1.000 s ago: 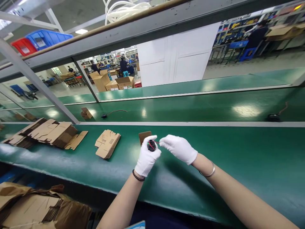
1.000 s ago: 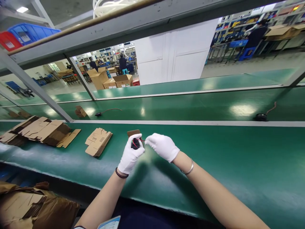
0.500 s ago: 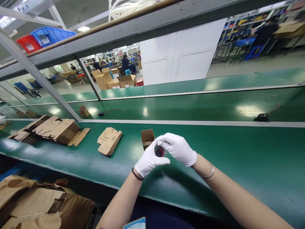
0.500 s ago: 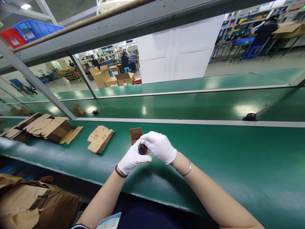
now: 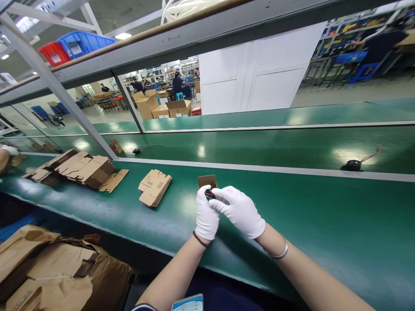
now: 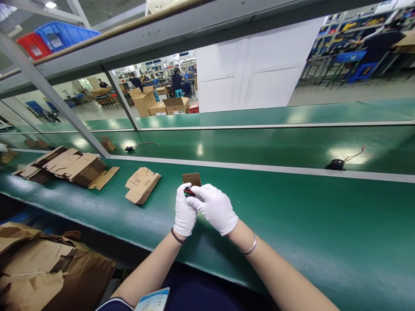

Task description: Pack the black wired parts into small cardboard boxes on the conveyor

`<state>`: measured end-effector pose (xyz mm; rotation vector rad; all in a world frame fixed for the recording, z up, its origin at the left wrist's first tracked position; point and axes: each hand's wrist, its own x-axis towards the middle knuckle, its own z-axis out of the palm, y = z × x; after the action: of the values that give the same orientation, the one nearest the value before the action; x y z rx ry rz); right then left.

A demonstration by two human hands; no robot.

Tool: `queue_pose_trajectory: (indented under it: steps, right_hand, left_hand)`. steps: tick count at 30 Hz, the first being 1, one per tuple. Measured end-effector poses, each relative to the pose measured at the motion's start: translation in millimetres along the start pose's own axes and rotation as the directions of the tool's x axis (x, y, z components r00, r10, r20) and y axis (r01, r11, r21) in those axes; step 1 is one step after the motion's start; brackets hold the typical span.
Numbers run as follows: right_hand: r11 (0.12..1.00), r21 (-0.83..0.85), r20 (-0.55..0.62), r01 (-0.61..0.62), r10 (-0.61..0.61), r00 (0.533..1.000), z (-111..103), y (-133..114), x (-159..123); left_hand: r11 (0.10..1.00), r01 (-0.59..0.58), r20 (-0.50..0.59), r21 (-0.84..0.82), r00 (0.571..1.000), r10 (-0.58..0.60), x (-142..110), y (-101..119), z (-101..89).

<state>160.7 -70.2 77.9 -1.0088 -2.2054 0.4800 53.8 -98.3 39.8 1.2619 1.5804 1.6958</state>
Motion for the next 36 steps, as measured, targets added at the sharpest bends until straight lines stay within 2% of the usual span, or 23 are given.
queue_pose_trajectory:
  steps: [3,6,8,10,11,13,14,16,17,18,22,25,29,34,36]
  right_hand:
    - [0.999,-0.033,-0.056,0.039,-0.041,0.998,8,-3,3]
    - [0.998,-0.034,-0.071,0.057,-0.059,0.996,10,3,18]
    - [0.997,-0.048,-0.036,0.06,-0.061,0.997,7,10,35]
    - [0.992,-0.09,0.047,0.083,-0.079,0.996,3,17,55]
    - [0.986,-0.122,0.112,0.114,-0.1,0.989,1,19,65]
    - [0.955,-0.213,0.286,0.205,-0.14,0.948,-1,21,83]
    - [0.93,-0.267,0.381,0.253,-0.14,0.914,-1,21,90]
    - [0.879,-0.358,0.509,0.315,-0.099,0.855,2,17,100]
    - [0.86,-0.391,0.547,0.328,-0.07,0.834,5,14,103]
    - [0.847,-0.413,0.575,0.334,-0.042,0.817,10,12,105]
    - [0.833,-0.447,0.639,0.325,0.043,0.768,34,2,106]
    - [0.834,-0.453,0.643,0.315,0.061,0.764,46,0,102]
    - [0.828,-0.45,0.642,0.335,0.039,0.766,43,4,89]
    - [0.796,-0.419,0.69,0.437,-0.033,0.723,39,7,69]
    - [0.785,-0.421,0.687,0.455,-0.052,0.725,42,11,66]
  left_hand:
    - [0.992,-0.035,-0.074,0.122,0.996,0.044,-3,-5,6.3]
    - [0.976,-0.109,-0.05,0.187,0.991,0.121,3,-9,7.5]
    - [0.952,-0.172,-0.001,0.252,0.984,0.178,14,-14,1.4]
    - [0.926,-0.192,0.031,0.324,0.981,0.193,30,-21,-9.2]
    - [0.923,-0.177,0.059,0.341,0.984,0.167,38,-25,-15.2]
    - [0.948,-0.088,0.179,0.306,0.983,0.033,55,-34,-26.2]
    - [0.961,-0.024,0.271,0.274,0.961,-0.053,62,-38,-30.4]
    - [0.966,0.093,0.418,0.239,0.889,-0.189,71,-45,-35.8]
    - [0.962,0.129,0.443,0.241,0.867,-0.228,73,-48,-37.0]
    - [0.957,0.146,0.439,0.251,0.864,-0.247,74,-50,-37.4]
    - [0.948,0.153,0.382,0.278,0.888,-0.255,71,-52,-37.3]
    - [0.938,0.184,0.368,0.294,0.884,-0.289,71,-49,-39.3]
    - [0.951,0.164,0.376,0.261,0.89,-0.256,70,-44,-39.8]
    - [0.968,0.094,0.406,0.234,0.895,-0.185,65,-45,-32.8]
    - [0.964,0.047,0.442,0.261,0.882,-0.163,69,-45,-38.4]
